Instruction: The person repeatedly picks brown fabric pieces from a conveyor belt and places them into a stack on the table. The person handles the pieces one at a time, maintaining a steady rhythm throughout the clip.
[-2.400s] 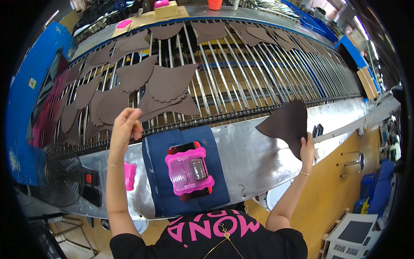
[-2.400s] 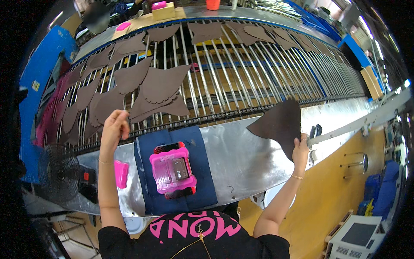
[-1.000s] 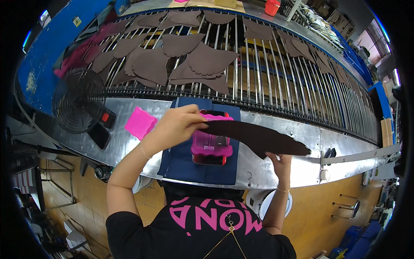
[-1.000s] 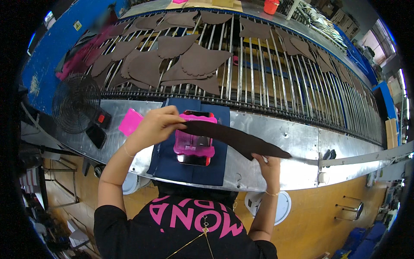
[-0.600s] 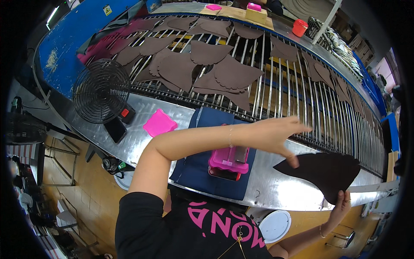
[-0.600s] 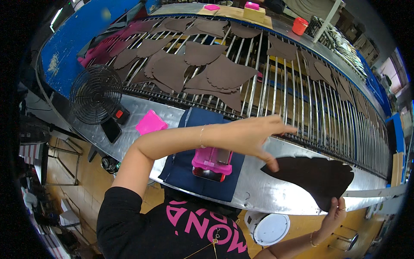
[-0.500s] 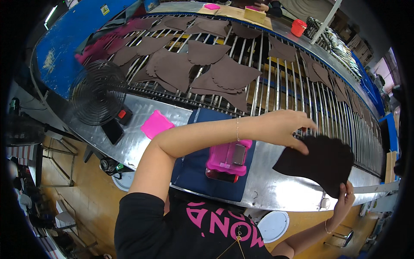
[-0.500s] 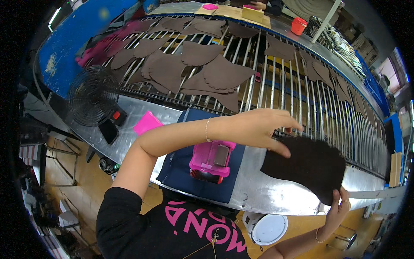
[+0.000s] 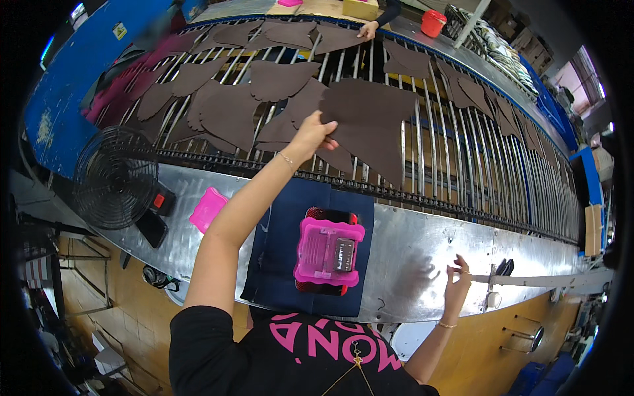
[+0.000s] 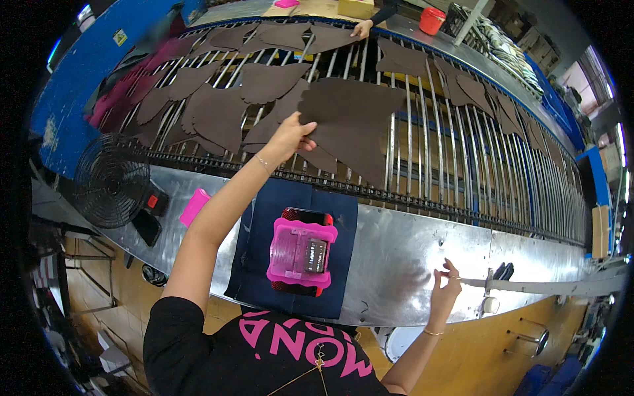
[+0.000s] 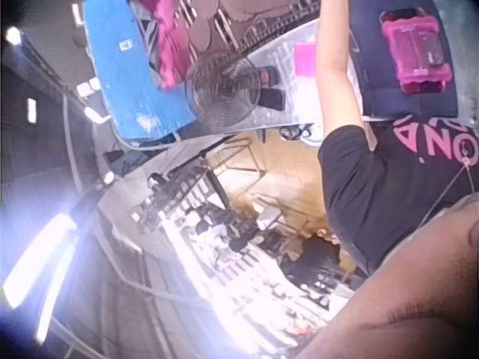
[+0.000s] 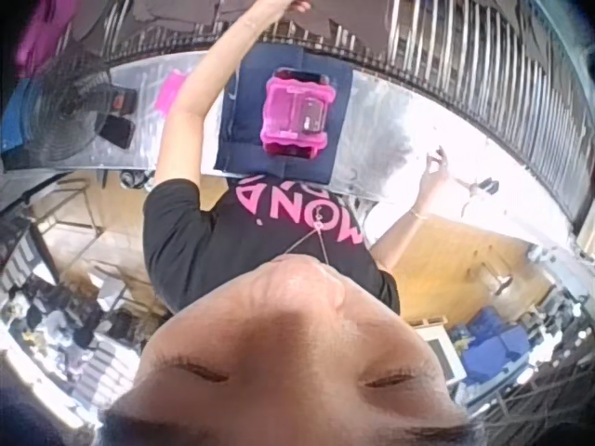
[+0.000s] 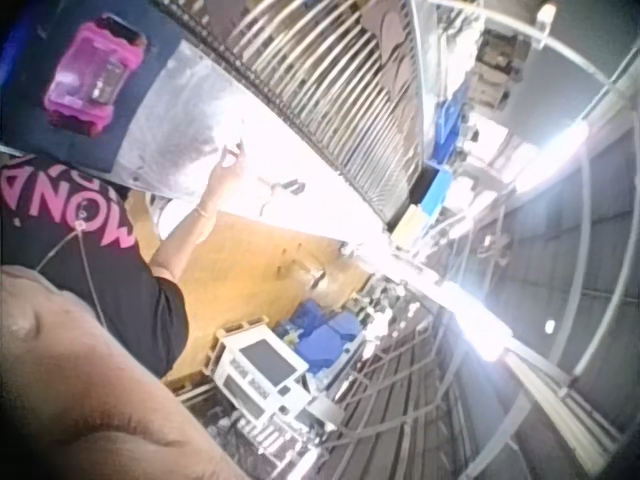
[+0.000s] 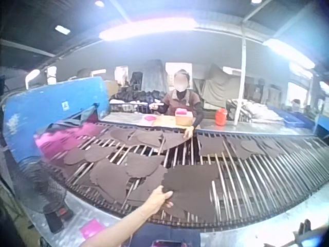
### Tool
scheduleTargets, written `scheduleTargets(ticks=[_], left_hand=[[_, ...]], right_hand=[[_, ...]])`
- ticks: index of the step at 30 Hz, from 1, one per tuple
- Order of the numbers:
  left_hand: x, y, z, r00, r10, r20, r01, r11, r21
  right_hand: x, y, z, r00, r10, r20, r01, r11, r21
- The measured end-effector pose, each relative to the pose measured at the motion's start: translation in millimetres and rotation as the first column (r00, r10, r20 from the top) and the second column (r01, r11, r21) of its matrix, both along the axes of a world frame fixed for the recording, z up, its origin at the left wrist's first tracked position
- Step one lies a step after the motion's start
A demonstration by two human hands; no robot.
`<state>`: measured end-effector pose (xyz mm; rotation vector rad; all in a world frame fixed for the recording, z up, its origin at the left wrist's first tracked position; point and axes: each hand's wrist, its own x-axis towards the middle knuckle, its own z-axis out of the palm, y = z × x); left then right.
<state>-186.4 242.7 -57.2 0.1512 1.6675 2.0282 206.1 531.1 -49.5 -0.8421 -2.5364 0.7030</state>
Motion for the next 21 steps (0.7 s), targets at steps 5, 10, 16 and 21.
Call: scheduleTargets(ticks=[5, 10, 16, 21], left_hand=[[-23, -9, -42, 0.989, 0.144, 0.011, -0.143, 0.988, -0.056], [-12, -29, -40, 0.953, 0.138, -0.268, -0.26, 0.829, -0.496], [44, -68, -22, 0.969, -0.021, -0.245, -0.084, 0.909, -0.408], [77, -111, -23, 0.974, 0.068, -0.215, -0.159, 0.883, -0.441]], right_hand=[[39, -31, -27, 0.986, -0.074, 0.146, 0.084, 0.994, -0.064], [65, -77, -42, 0.965, -0.101, 0.24, 0.065, 0.986, 0.154], [72, -87, -69, 0.977, -0.14, 0.161, 0.079, 0.939, 0.334], [68, -77, -53, 0.987, -0.115, 0.113, 0.077, 0.951, 0.299]])
